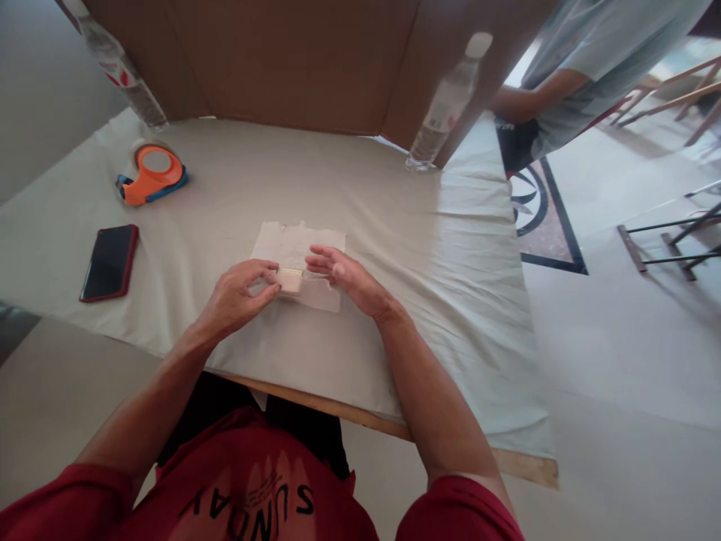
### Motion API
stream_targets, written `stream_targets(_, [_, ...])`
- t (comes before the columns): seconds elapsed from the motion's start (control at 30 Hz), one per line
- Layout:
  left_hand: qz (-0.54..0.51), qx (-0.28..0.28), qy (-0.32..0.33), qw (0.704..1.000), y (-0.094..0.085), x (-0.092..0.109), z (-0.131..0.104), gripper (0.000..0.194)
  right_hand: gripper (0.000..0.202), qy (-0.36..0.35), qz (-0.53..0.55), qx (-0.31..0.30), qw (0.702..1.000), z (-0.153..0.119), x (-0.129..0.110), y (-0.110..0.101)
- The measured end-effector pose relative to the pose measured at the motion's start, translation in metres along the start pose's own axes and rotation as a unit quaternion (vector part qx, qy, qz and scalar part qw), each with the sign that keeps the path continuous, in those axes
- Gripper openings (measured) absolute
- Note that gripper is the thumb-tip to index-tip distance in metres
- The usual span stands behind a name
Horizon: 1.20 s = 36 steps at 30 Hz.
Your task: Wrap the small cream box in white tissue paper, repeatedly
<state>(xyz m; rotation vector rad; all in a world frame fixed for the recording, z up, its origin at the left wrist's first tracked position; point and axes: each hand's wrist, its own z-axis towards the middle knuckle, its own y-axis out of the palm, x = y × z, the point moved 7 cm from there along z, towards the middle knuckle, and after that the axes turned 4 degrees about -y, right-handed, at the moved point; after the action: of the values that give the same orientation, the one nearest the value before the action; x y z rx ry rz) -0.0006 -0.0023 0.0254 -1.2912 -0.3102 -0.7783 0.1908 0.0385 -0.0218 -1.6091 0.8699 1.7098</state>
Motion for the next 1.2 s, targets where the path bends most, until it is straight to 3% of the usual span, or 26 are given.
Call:
stream_targets(0.1, [-0.019,-0.017,-0.020,0.999,0.001,-0.005,0.009,0.005,0.080,-0.004,-0.072,0.020,0.997,-0.003,-0.007,0.000])
stream_targets(0.2, [-0.031,-0.024,-0.044,0.998,0.001,-0.010,0.012,0.008,0.056,0.012,-0.126,0.079,0.989,0.000,-0.003,0.004])
stream_targets(0.27, [-0.036,-0.029,-0.064,0.997,-0.001,-0.015,0.013,0.011,0.043,0.023,-0.093,0.111,0.989,0.003,0.004,0.006])
stream_targets(0.4, [-0.067,-0.046,-0.092,0.992,-0.005,-0.024,0.012,0.017,0.041,0.039,-0.009,0.153,0.987,0.005,0.017,0.005])
stream_targets(0.53, [-0.080,-0.045,-0.127,0.988,-0.004,-0.031,0.012,0.021,0.039,0.042,0.006,0.162,0.986,0.006,0.018,0.004])
stream_targets(0.73, [-0.158,-0.029,-0.165,0.973,0.013,-0.034,0.017,0.023,0.036,0.051,-0.022,0.167,0.984,0.008,0.017,0.005])
stream_targets(1.07, [-0.214,-0.030,-0.180,0.960,0.018,-0.035,0.001,0.022,0.035,0.079,-0.027,0.129,0.988,0.000,0.017,0.011])
stream_targets(1.2, [-0.202,-0.047,-0.196,0.958,0.021,-0.036,0.001,0.021,0.023,0.043,-0.179,0.161,0.970,-0.002,0.005,0.003])
